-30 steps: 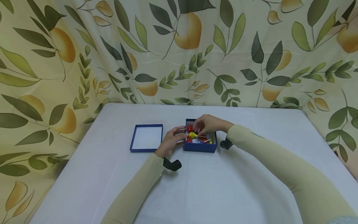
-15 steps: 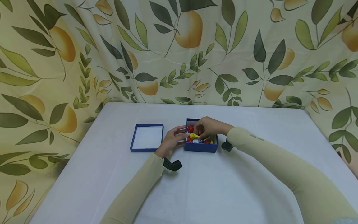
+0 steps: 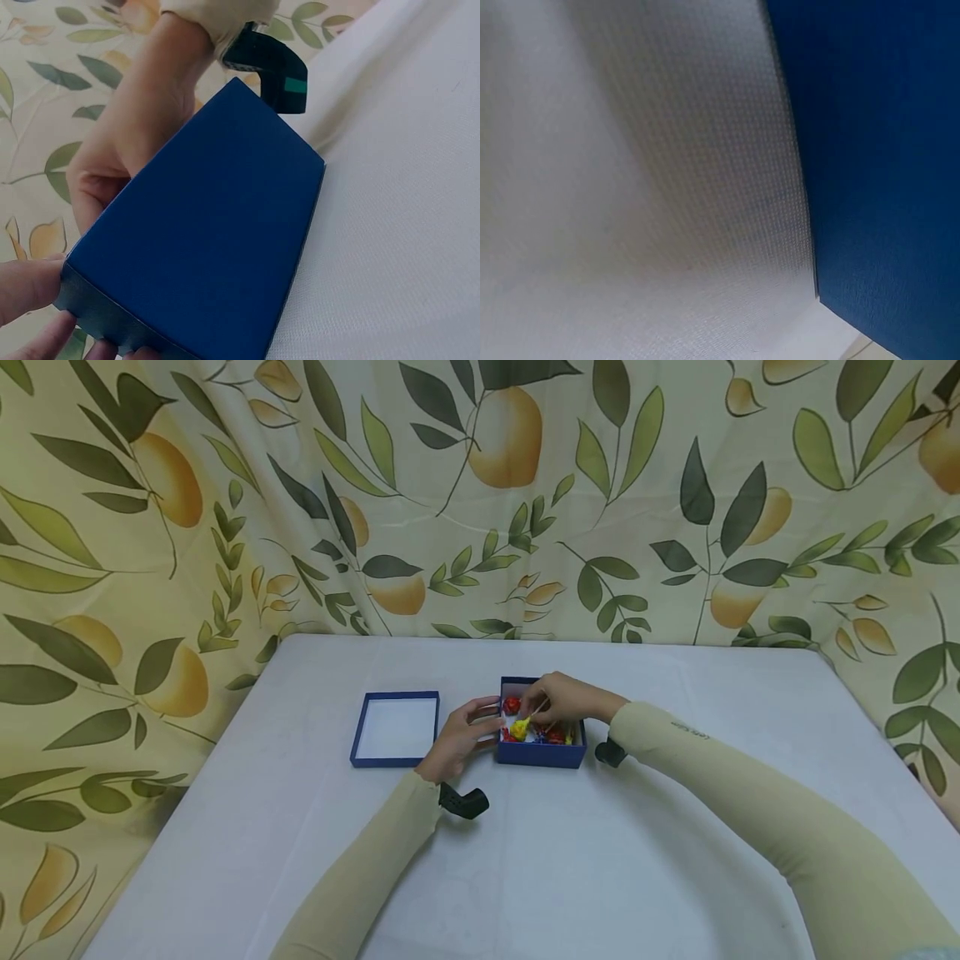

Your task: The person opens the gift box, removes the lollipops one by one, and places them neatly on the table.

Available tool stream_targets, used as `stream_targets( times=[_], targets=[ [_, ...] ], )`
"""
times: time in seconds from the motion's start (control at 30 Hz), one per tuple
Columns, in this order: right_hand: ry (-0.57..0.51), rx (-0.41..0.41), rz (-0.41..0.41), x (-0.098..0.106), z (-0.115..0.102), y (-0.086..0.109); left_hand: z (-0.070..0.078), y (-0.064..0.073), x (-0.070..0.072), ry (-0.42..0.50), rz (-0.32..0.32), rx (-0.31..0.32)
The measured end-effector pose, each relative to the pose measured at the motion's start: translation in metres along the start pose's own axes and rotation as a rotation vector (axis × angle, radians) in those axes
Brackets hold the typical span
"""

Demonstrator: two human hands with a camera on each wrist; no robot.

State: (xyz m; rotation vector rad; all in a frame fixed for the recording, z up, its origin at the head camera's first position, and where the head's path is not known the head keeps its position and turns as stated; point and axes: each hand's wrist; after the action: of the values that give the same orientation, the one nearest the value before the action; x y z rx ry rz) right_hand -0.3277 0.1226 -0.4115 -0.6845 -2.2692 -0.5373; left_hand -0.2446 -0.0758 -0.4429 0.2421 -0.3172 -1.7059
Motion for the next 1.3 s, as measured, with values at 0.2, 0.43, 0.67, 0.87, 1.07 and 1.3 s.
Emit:
stream_targets(
  times=[0.2, 0.43, 0.67, 0.87, 1.07, 1.3],
  targets=[
    [-0.007, -0.017, 0.031, 0.004, -0.002, 0.001, 0.0, -0.003, 0.0, 0.008, -0.011, 0.007],
    [0.008, 0.012, 0.076, 0.008, 0.002, -0.001, 0.008, 0.003, 0.001, 0.01, -0.035, 0.015],
    [-0.117, 0.005, 0.109, 0.013, 0.004, 0.002, 0.022, 0.021, 0.0, 0.021, -0.049, -0.004],
    [-0.242, -0.016, 0.141, 0.013, 0.007, 0.006, 0.022, 0.022, -0.001, 0.009, -0.048, 0.004],
    [-0.332, -0.053, 0.168, 0.014, 0.007, 0.009, 0.022, 0.023, -0.003, -0.008, -0.027, 0.017],
    [-0.349, -0.068, 0.208, 0.017, 0.004, 0.013, 0.02, 0.023, -0.002, -0.007, -0.02, 0.015]
  ],
)
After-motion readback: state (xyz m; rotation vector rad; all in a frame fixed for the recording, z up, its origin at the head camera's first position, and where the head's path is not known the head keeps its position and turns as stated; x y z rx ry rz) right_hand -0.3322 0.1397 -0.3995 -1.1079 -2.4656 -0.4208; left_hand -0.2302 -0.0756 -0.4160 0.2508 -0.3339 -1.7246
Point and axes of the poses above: each hand's wrist, its own y-axis away from the middle knuckle, its own x-axis out of the back of the hand, z = x × y, and after that the axes turned 5 degrees about -y, right-handed
